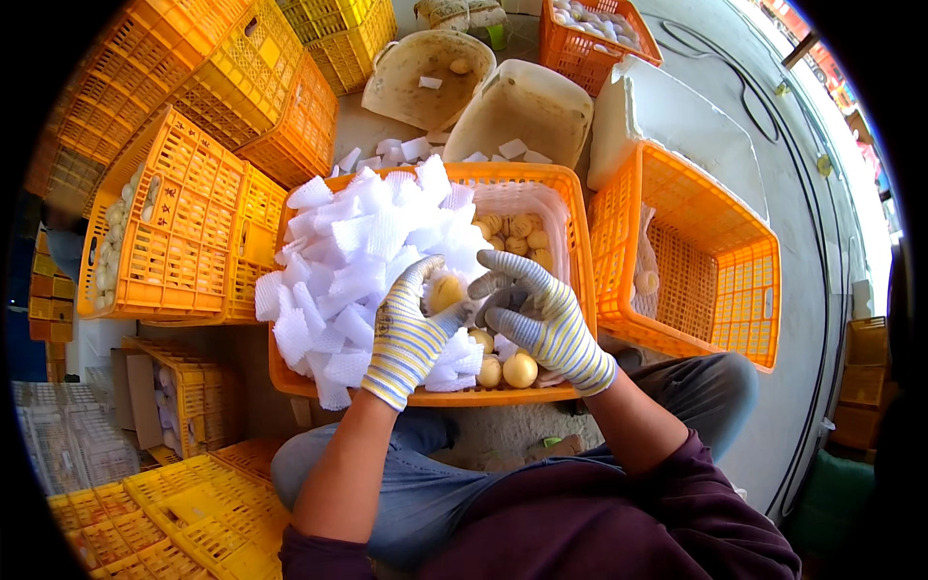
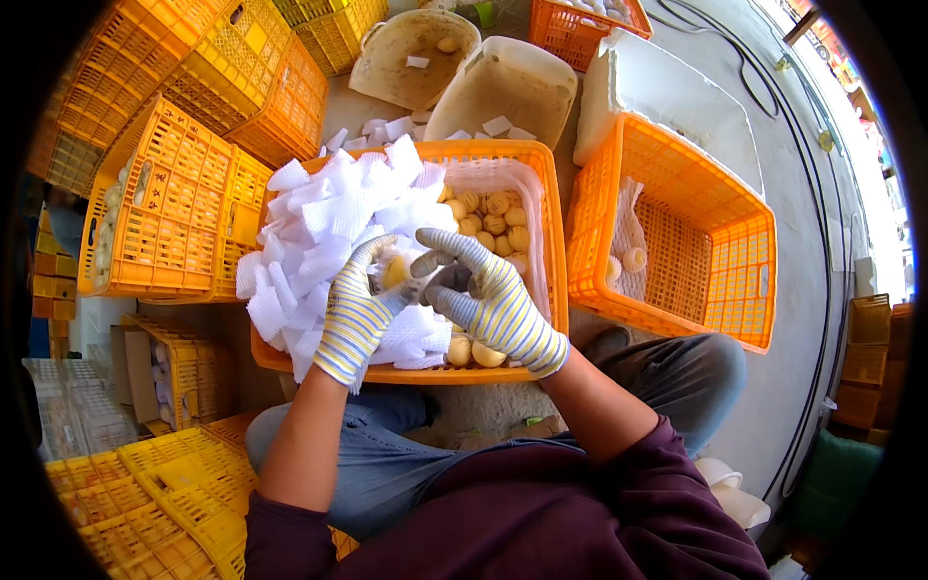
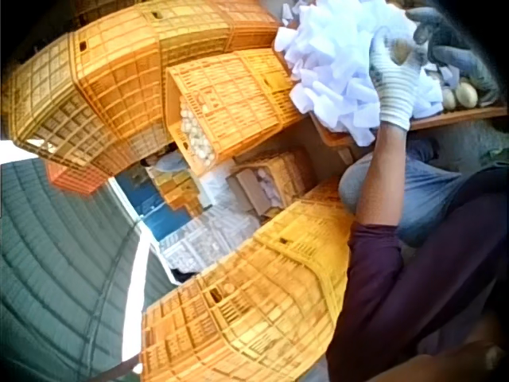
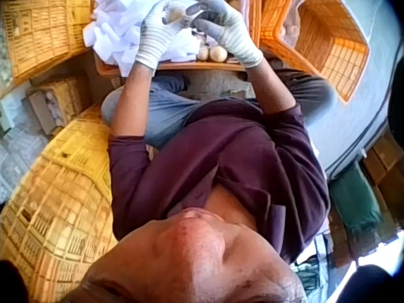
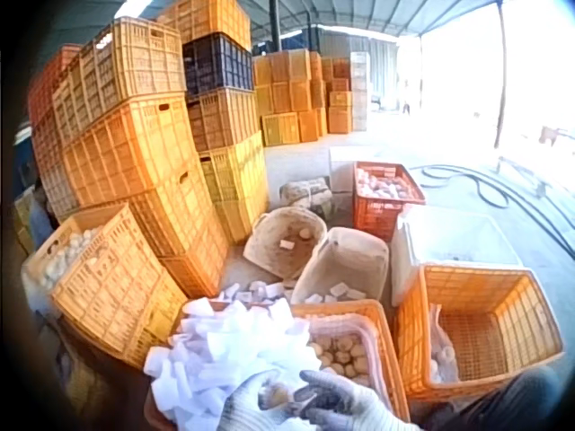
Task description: The person sits on the floor and wraps small yellow fruits in white foam nets, placing them into an orange crate. Another person in the background handles similar items and moves a white styrofoam box.
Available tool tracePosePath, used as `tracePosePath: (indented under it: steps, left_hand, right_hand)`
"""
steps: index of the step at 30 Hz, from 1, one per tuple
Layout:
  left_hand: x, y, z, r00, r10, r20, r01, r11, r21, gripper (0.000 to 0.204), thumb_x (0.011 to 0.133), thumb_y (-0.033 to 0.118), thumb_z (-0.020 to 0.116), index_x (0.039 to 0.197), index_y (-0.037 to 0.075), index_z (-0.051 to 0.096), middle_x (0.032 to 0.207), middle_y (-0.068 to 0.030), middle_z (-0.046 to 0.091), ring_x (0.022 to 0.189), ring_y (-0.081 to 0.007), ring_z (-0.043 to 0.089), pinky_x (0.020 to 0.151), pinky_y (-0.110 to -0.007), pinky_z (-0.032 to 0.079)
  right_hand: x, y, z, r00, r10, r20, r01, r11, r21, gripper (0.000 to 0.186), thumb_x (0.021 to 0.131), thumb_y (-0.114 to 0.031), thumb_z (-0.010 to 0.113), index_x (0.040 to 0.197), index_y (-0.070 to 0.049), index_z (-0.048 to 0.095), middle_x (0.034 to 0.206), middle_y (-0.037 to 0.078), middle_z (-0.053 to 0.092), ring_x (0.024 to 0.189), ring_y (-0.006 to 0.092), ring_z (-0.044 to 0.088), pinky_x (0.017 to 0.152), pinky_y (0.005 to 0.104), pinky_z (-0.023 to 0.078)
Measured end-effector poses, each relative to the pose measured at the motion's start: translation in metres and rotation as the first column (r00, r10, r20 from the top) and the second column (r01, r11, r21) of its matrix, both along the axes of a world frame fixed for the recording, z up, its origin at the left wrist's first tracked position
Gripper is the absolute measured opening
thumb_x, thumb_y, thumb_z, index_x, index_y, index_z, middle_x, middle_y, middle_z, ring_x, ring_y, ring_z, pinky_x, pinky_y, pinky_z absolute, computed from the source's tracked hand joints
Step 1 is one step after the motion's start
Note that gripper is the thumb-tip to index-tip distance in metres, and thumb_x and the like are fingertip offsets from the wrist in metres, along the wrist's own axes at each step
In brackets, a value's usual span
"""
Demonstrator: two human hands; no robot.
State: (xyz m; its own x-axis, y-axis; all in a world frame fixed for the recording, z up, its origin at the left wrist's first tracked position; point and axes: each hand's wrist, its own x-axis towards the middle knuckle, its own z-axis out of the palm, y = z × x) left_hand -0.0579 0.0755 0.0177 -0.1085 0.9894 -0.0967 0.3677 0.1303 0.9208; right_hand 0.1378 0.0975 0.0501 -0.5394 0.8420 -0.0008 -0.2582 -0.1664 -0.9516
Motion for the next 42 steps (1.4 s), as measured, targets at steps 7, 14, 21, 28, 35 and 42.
tracePosePath:
  steps: [7, 14, 21, 28, 35, 42]
  left_hand:
    - [0.015, -0.009, 0.005, 0.96, 0.011, 0.279, 0.04, 0.984, -0.175, 0.042, 0.084, 0.024, 0.077, 0.114, 0.002, 0.06, 0.107, -0.0071, 0.061, 0.09, -0.014, 0.063, 0.074, -0.026, 0.057]
    - [0.005, -0.008, 0.006, 0.913, 0.022, 0.408, 0.05, 0.985, -0.164, 0.053, 0.094, 0.021, 0.066, 0.136, -0.003, 0.045, 0.121, -0.0178, 0.06, 0.095, -0.0189, 0.065, 0.08, -0.029, 0.056]
    - [0.005, -0.018, 0.014, 0.972, -0.061, 0.228, 0.088, 0.99, -0.108, 0.045, 0.093, 0.012, 0.064, 0.132, -0.004, 0.05, 0.119, -0.0184, 0.063, 0.101, -0.019, 0.064, 0.087, -0.028, 0.054]
    - [-0.005, -0.014, 0.03, 0.98, -0.008, 0.201, 0.032, 0.993, -0.115, 0.041, 0.094, 0.014, 0.063, 0.131, -0.002, 0.053, 0.115, -0.0155, 0.065, 0.1, -0.0173, 0.063, 0.09, -0.028, 0.052]
    - [-0.009, -0.009, 0.022, 0.981, 0.062, 0.182, -0.039, 0.992, -0.124, 0.039, 0.092, 0.017, 0.065, 0.126, -0.002, 0.057, 0.11, -0.0136, 0.068, 0.094, -0.0157, 0.064, 0.084, -0.028, 0.052]
    - [-0.006, -0.001, 0.018, 0.987, 0.028, 0.161, -0.008, 0.992, -0.123, 0.038, 0.093, 0.016, 0.065, 0.125, -0.001, 0.058, 0.109, -0.0138, 0.068, 0.093, -0.0155, 0.065, 0.082, -0.029, 0.053]
  right_hand:
    - [0.0, 0.006, -0.026, 0.907, -0.06, 0.418, -0.187, 0.831, 0.523, 0.075, 0.076, -0.008, 0.079, 0.142, -0.005, 0.043, 0.135, 0.017, 0.053, 0.123, 0.0284, 0.053, 0.105, 0.0371, 0.042]
    - [0.035, 0.022, -0.037, 0.904, -0.133, 0.406, 0.092, 0.989, 0.12, 0.071, 0.077, -0.017, 0.08, 0.137, 0.003, 0.046, 0.122, 0.013, 0.06, 0.11, 0.0195, 0.059, 0.095, 0.0305, 0.048]
    - [0.231, 0.112, -0.096, 0.517, -0.705, 0.485, 0.688, 0.679, 0.255, 0.052, 0.077, -0.019, 0.078, 0.121, 0.001, 0.06, 0.099, 0.01, 0.067, 0.09, 0.0185, 0.064, 0.081, 0.0287, 0.052]
    - [0.295, 0.088, -0.189, -0.184, 0.277, 0.943, -0.03, 0.958, -0.287, 0.045, 0.075, -0.035, 0.072, 0.108, -0.003, 0.068, 0.089, 0.017, 0.07, 0.088, 0.0312, 0.067, 0.08, 0.0392, 0.053]
    - [0.2, 0.113, -0.114, 0.301, -0.653, 0.695, 0.507, 0.727, 0.464, 0.026, 0.088, -0.008, 0.061, 0.112, 0.0, 0.066, 0.09, 0.009, 0.07, 0.084, 0.0157, 0.065, 0.075, 0.0289, 0.051]
    - [0.036, 0.078, -0.131, -0.044, -0.002, 0.999, -0.68, 0.733, -0.029, 0.064, 0.08, -0.015, 0.068, 0.138, -0.007, 0.042, 0.132, 0.018, 0.052, 0.119, 0.0352, 0.053, 0.098, 0.0444, 0.045]
